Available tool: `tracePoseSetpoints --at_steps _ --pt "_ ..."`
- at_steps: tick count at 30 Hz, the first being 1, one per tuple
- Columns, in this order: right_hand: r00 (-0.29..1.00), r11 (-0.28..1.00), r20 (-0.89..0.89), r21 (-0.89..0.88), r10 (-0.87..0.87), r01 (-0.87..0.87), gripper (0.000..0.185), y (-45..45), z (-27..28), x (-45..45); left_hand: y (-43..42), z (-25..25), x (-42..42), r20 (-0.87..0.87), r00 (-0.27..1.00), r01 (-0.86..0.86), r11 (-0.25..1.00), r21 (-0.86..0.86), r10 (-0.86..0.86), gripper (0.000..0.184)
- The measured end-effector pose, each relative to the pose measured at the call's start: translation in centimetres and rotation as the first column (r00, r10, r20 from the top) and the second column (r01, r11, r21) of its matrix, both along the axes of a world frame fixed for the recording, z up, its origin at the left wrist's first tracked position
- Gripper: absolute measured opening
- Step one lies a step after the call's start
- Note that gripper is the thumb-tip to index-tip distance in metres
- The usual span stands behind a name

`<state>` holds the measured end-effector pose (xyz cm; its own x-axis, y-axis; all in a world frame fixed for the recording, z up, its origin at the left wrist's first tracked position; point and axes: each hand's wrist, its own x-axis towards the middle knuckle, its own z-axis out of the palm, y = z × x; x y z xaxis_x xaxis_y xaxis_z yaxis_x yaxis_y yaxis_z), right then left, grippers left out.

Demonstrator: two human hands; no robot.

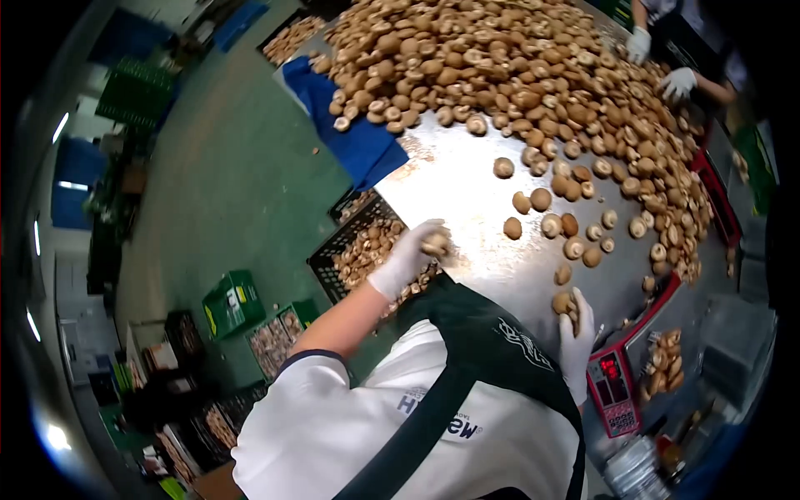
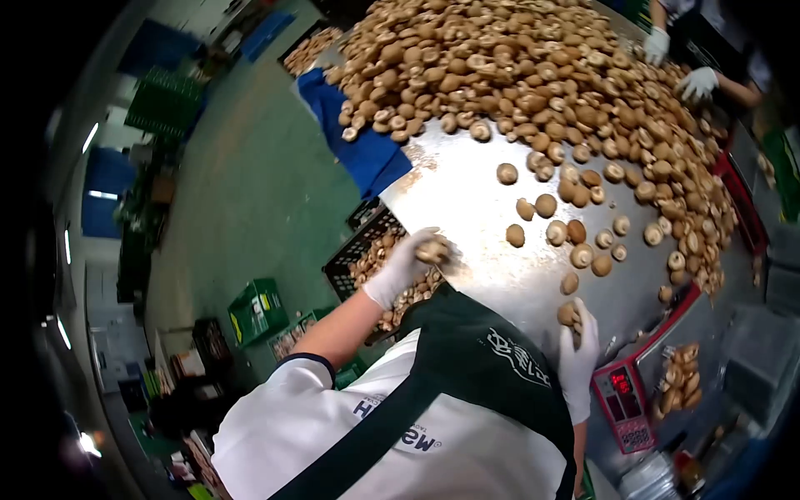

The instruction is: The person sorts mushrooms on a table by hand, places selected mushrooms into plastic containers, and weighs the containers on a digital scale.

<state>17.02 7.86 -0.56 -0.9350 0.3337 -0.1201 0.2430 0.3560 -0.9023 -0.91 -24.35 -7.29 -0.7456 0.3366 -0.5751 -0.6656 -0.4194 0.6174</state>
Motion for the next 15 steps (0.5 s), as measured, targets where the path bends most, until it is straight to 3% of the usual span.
tracePoseSetpoints --at_steps 2,3,4,5,6,7,8,9,11,12,13,15 --pt "0.997 1.0 0.075 0.015 -0.02 0.019 0.044 1.0 -0.6 0.6 -7.2 -0.2 -1.5 -0.08 0.977 -0.213 0.946 -0.243 0.199 0.025" --pt "0.998 0.995 0.059 0.097 0.003 -0.009 0.044 1.7 -1.5 1.0 -8.3 3.1 -1.6 -0.137 0.948 -0.317 0.884 -0.343 0.287 0.027" --pt "0.999 0.99 0.028 0.142 -0.017 0.013 0.044 1.5 -1.3 1.0 -13.9 -2.2 -2.8 -0.292 0.9 -0.398 0.884 -0.245 0.324 0.032" --pt "0.993 0.99 0.061 0.104 -0.098 0.091 0.045 1.0 -0.7 0.9 -16.9 -3.7 -4.7 -0.244 0.895 -0.43 0.867 -0.251 0.373 0.038" --pt "0.992 0.964 0.069 0.25 -0.108 0.088 0.047 1.8 -1.4 1.5 -19.2 -4.8 -5.5 -0.138 0.896 -0.443 0.858 -0.258 0.422 0.048" --pt "0.976 0.962 -0.014 0.165 -0.216 0.216 0.05 2.0 -2.9 2.1 -21.1 -6.3 -6.0 -0.003 0.883 -0.452 0.846 -0.282 0.47 0.06" --pt "0.962 0.96 0.011 0.071 -0.273 0.271 0.051 2.2 -3.4 2.9 -22.1 -7.4 -6.0 0.08 0.857 -0.454 0.82 -0.349 0.509 0.073" --pt "0.917 0.917 -0.02 -0.05 -0.398 0.397 0.052 1.6 -2.5 3.8 -21.3 -8.4 -6.0 0.084 0.852 -0.432 0.784 -0.446 0.517 0.087" --pt "0.866 0.862 -0.045 -0.139 -0.498 0.488 0.055 1.8 -4.8 5.5 -18.7 -7.3 -4.4 -0.294 0.881 -0.464 0.561 -0.685 0.37 0.081" --pt "0.842 0.837 -0.052 -0.16 -0.537 0.523 0.056 1.6 -5.4 6.0 -15.0 -5.8 -3.0 -0.471 0.841 -0.54 0.47 -0.698 0.267 0.076" --pt "0.842 0.837 -0.058 -0.169 -0.536 0.52 0.056 1.5 -6.0 6.7 -11.2 -3.7 -1.7 -0.546 0.837 -0.526 0.345 -0.777 0.047 0.068" --pt "0.858 0.859 -0.044 -0.02 -0.513 0.512 0.06 0.8 -5.4 7.0 -3.4 0.0 0.5 -0.635 0.763 -0.508 0.496 -0.704 -0.12 0.066"
